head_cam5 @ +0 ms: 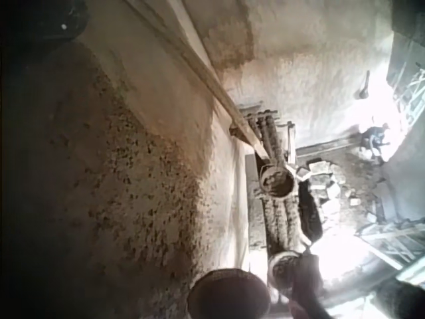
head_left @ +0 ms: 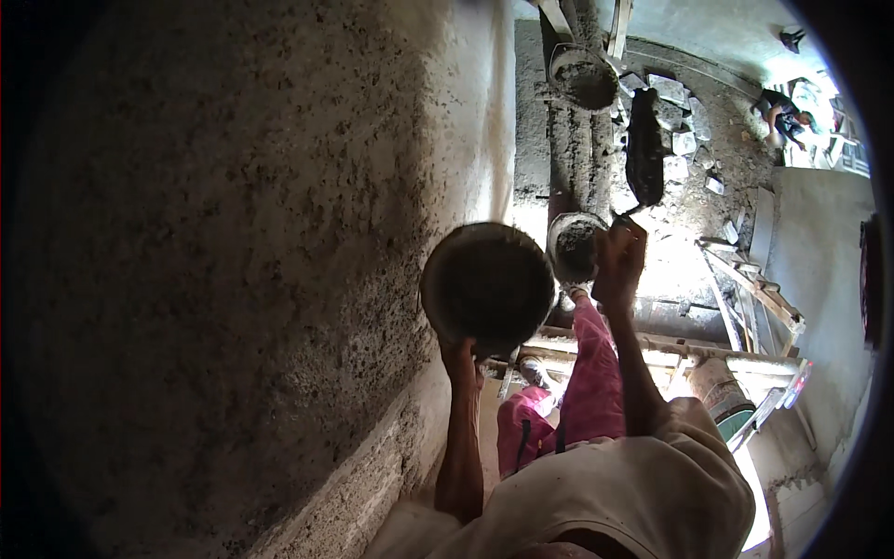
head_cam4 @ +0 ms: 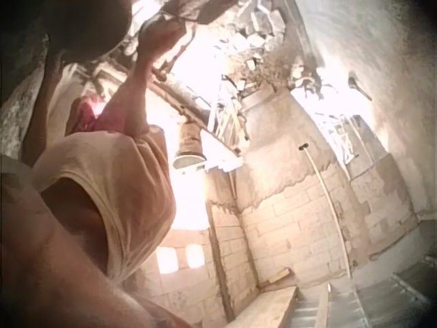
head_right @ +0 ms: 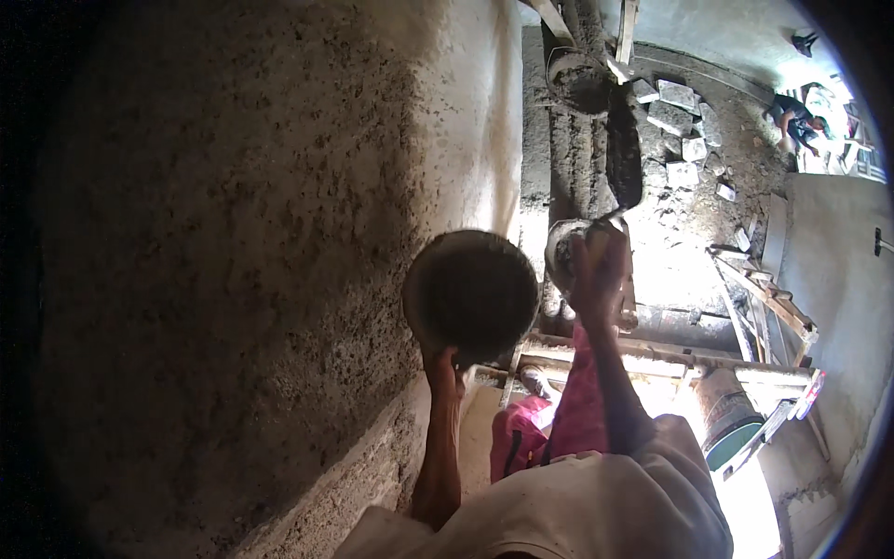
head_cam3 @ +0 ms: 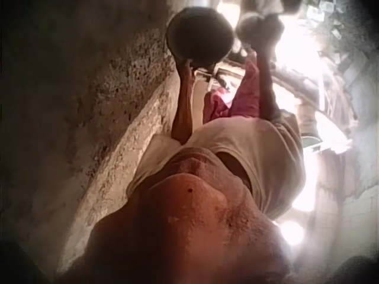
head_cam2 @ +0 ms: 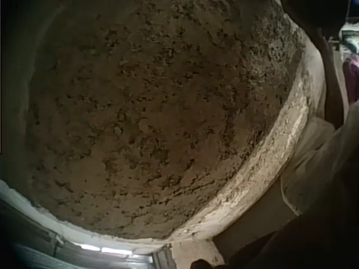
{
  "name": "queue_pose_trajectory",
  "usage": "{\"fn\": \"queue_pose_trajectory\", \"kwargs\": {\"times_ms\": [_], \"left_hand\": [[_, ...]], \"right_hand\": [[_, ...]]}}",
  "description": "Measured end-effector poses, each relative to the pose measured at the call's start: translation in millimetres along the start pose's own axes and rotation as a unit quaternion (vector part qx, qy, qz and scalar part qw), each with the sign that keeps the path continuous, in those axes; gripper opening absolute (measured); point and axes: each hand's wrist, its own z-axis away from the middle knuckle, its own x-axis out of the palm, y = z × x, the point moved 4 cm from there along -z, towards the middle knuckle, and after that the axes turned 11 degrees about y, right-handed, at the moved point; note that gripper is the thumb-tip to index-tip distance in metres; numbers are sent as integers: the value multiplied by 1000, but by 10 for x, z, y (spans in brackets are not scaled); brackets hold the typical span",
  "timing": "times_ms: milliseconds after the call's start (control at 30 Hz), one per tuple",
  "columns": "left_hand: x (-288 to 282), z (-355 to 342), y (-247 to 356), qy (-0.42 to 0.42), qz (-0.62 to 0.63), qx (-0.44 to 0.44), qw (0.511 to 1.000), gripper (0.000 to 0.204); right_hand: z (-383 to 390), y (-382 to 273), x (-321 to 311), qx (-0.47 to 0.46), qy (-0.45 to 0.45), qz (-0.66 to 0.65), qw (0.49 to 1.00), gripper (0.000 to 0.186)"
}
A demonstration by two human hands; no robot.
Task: The person transfers mortar into a bucket using a trowel, pours water into the bucket, mixes the mixture with the trowel, and applies the mortar onto the wall using the trowel.
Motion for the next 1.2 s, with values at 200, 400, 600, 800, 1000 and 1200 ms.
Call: {"fn": "queue_pose_trajectory", "kwargs": {"times_ms": [200, 400, 600, 800, 1000, 1200], "left_hand": [[-665, 658, 186, 80, -104, 7, 991, 58], [-1286, 1311, 425, 109, -19, 5, 994, 60], [-1735, 1462, 366, 85, 1, -20, 996, 64], [-1361, 1695, 823, -20, -1, 200, 980, 56], [-1027, 1601, 1098, -65, -59, 253, 964, 52], [-666, 1464, 1039, -90, 23, 160, 983, 48]], "right_hand": [[877, -994, 1284, 10, -139, -64, 988, 41], [2246, -3457, 154, -81, -584, -252, 768, 46], [1826, -1950, -790, -376, -582, 98, 714, 31], [1872, -1056, -769, -371, -541, 383, 650, 19], [1666, -734, -716, 16, -622, 115, 774, 34], [1602, -1004, -1198, 229, -560, -24, 796, 36]]}}
